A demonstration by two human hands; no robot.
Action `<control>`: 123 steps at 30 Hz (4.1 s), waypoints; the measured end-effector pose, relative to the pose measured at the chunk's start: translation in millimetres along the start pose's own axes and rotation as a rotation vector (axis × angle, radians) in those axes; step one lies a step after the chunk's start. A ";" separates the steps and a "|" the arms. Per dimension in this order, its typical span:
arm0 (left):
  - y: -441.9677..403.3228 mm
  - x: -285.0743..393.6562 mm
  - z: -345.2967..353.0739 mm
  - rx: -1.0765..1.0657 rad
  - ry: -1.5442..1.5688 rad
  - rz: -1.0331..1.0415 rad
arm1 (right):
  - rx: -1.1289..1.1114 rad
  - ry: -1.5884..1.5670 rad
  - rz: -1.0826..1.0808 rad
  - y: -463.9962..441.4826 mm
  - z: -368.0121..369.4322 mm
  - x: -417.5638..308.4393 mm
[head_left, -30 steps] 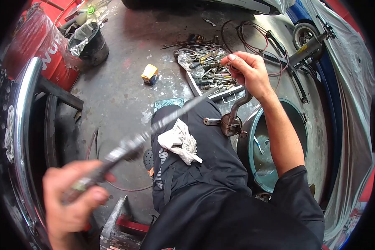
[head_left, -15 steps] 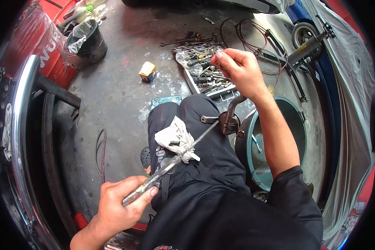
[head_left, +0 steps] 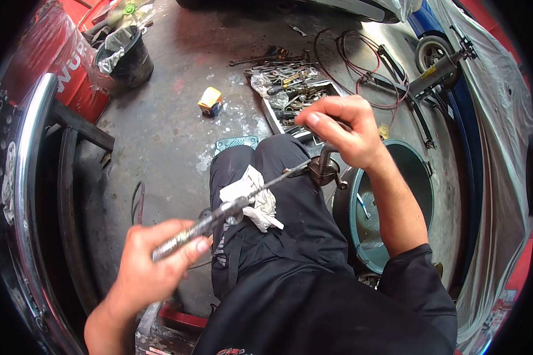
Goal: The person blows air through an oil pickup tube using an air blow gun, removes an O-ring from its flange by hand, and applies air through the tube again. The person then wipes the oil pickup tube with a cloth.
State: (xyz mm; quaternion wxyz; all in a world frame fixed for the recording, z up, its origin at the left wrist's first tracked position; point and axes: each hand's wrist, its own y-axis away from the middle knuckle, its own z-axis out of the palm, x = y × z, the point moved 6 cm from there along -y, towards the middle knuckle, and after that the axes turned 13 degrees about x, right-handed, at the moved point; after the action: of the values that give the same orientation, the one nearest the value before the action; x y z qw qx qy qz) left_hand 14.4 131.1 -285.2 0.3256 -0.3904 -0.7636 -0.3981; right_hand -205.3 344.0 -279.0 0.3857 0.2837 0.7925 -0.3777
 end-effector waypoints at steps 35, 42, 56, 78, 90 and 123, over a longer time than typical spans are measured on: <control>38.7 -28.6 9.9 -0.018 -0.090 0.097 | 0.390 -0.334 0.778 -19.8 -62.1 202.2; 46.7 -14.9 23.7 -0.009 -0.048 0.363 | 0.422 -0.271 0.829 -18.9 -63.8 203.4; 51.4 -10.7 14.9 0.074 -0.149 0.387 | 0.448 -0.179 0.698 -25.5 -57.7 155.9; 38.0 -52.7 16.7 0.112 -0.021 0.100 | 0.438 -0.098 0.595 -33.5 -50.2 142.8; 42.8 -63.7 23.1 -0.004 -0.023 0.057 | 0.419 -0.291 0.731 -26.5 -59.5 194.0; 74.6 -4.5 0.5 0.070 -0.019 0.383 | 0.329 0.267 0.236 -46.3 -1.9 59.5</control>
State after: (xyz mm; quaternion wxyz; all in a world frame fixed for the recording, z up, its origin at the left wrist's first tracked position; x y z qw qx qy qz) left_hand 80.3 158.3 -262.6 0.4016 -0.5206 -0.6918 -0.2984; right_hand -272.6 329.3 -309.7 0.2675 0.4806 0.7258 -0.4132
